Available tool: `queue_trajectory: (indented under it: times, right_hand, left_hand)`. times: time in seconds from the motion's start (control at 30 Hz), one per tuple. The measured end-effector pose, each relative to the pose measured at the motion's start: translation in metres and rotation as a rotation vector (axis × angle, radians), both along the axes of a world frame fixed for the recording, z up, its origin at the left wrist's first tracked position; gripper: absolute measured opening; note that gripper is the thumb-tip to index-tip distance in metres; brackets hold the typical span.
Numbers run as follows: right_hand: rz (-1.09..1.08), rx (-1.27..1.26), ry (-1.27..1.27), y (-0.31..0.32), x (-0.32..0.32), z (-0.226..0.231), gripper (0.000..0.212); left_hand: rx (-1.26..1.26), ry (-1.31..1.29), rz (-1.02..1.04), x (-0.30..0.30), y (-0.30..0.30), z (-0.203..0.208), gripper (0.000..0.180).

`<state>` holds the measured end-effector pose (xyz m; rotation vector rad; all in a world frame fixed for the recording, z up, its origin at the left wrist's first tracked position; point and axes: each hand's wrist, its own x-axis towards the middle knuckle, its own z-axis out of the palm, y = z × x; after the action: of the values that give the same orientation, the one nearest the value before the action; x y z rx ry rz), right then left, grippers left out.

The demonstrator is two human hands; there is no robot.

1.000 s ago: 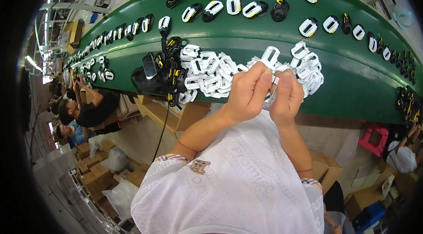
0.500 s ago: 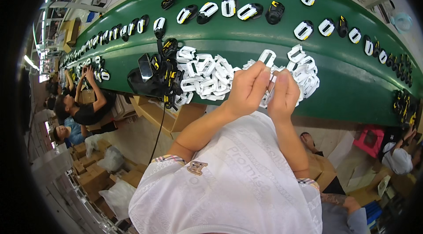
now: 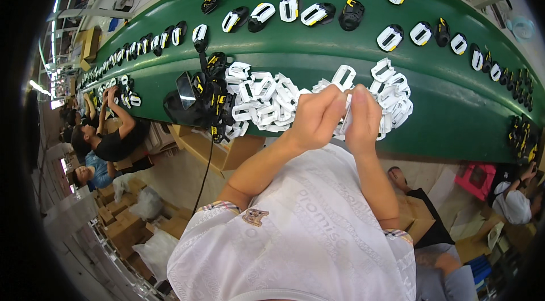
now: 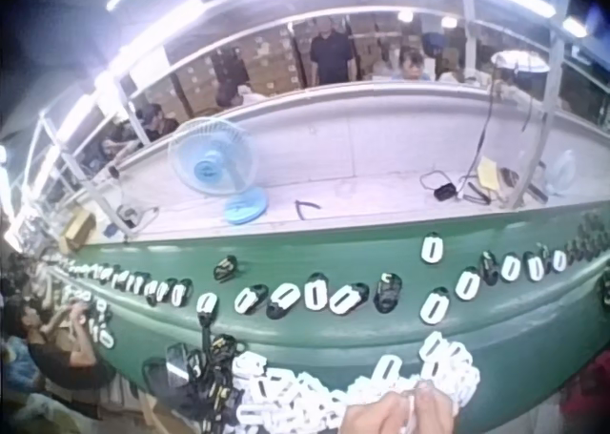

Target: The person assembles small plastic components and white plastic frames onto electronic housings by hand on a factory production line.

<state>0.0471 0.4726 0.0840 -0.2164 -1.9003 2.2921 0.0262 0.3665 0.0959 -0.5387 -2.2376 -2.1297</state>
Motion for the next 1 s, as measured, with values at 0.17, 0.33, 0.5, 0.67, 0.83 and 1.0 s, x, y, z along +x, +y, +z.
queue_trajectory:
  times: [0.17,0.33,0.5,0.67,0.83,1.0]
  right_hand:
    - [-0.046,-0.039,-0.114,0.006,0.005,-0.015,0.034]
    - [0.005,-0.131,-0.057,0.009,0.0,-0.028,0.034]
    - [-0.006,-0.164,-0.079,0.011,-0.005,-0.024,0.035]
    - [-0.032,0.186,-0.012,0.016,-0.006,-0.038,0.037]
    - [-0.044,0.172,-0.105,0.011,-0.016,-0.037,0.034]
    - [-0.185,0.149,-0.18,0.015,-0.016,-0.041,0.033]
  left_hand:
    - [0.074,-0.149,-0.025,-0.005,0.004,-0.007,0.022]
    - [0.104,-0.236,-0.051,-0.01,0.007,-0.013,0.024]
    - [0.046,-0.163,-0.05,-0.015,0.013,-0.02,0.024]
    - [-0.106,-0.017,-0.026,-0.018,0.011,-0.033,0.02]
    - [-0.169,0.094,-0.022,-0.026,0.01,-0.051,0.018]
    - [-0.155,0.067,-0.067,-0.035,0.022,-0.048,0.018]
